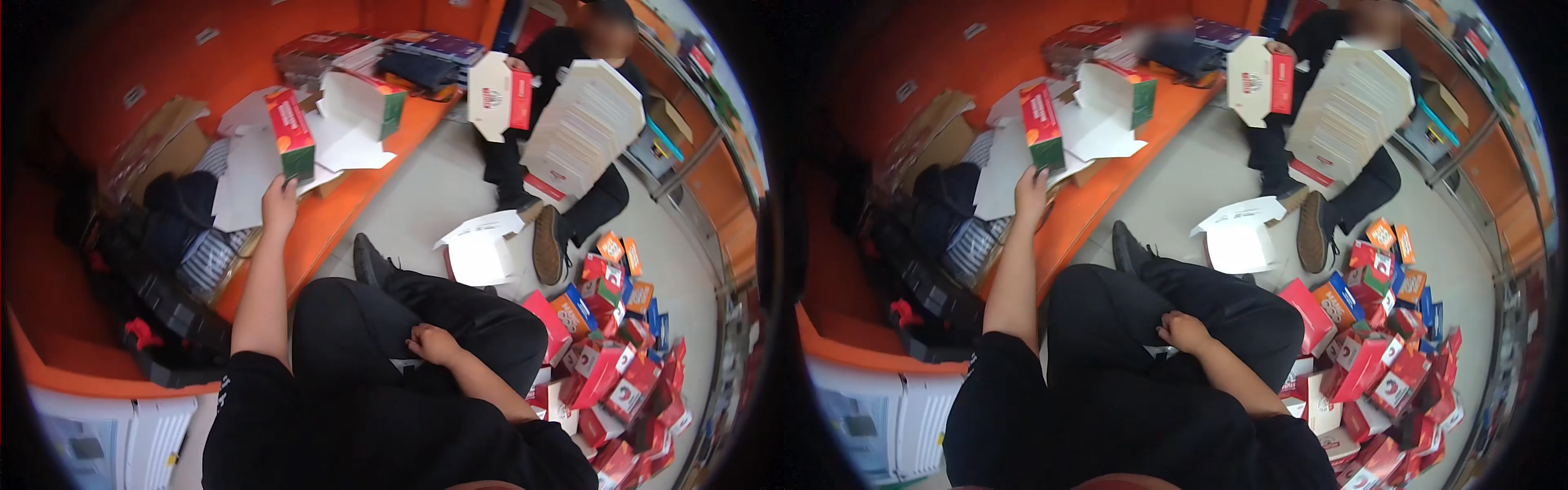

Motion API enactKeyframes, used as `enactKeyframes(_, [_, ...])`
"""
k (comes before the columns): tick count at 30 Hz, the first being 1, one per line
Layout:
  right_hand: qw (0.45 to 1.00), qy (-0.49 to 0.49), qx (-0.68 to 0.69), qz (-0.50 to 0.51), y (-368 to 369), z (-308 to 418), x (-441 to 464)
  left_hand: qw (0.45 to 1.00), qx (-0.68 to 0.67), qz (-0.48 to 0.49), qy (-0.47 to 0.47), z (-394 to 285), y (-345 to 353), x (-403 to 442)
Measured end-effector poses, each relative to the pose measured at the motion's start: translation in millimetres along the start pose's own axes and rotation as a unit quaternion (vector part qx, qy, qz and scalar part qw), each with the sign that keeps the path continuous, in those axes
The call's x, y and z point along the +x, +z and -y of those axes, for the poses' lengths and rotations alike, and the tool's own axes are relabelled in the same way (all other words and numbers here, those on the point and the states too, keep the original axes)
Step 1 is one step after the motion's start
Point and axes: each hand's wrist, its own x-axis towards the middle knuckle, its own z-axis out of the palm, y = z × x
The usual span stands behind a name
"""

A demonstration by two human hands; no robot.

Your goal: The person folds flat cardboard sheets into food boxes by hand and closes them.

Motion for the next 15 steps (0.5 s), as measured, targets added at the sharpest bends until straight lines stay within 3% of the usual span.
enactKeyframes(3, [1.0,0.0,-0.005,0.008,-2.9,0.8,1.4,0.994,-0.058,0.01,-0.091,-23.1,-9.9,0.3])
enactKeyframes(7, [1.0,0.01,0.0,0.022,-2.4,-1.3,2.8,0.999,0.004,-0.029,-0.028,-38.3,-19.5,-2.0])
enactKeyframes(10, [0.999,-0.002,0.033,0.018,0.5,-7.3,4.7,0.983,0.082,-0.017,0.165,-67.3,-20.2,-26.4])
enactKeyframes(11, [0.981,0.025,0.193,0.003,-5.4,-8.2,6.9,0.972,0.098,0.034,0.21,-85.7,-22.7,-40.6])
enactKeyframes(12, [0.936,0.05,0.348,-0.011,-16.0,-8.2,11.2,0.951,0.159,0.12,0.237,-115.2,-29.8,-58.9])
enactKeyframes(13, [0.867,0.072,0.492,-0.027,-30.3,-9.1,15.7,0.933,0.144,0.107,0.313,-108.0,-20.3,-79.8])
enactKeyframes(15, [0.684,0.064,0.711,-0.152,-79.8,-5.8,11.9,0.893,0.141,0.146,0.402,-109.7,-13.7,-113.9])
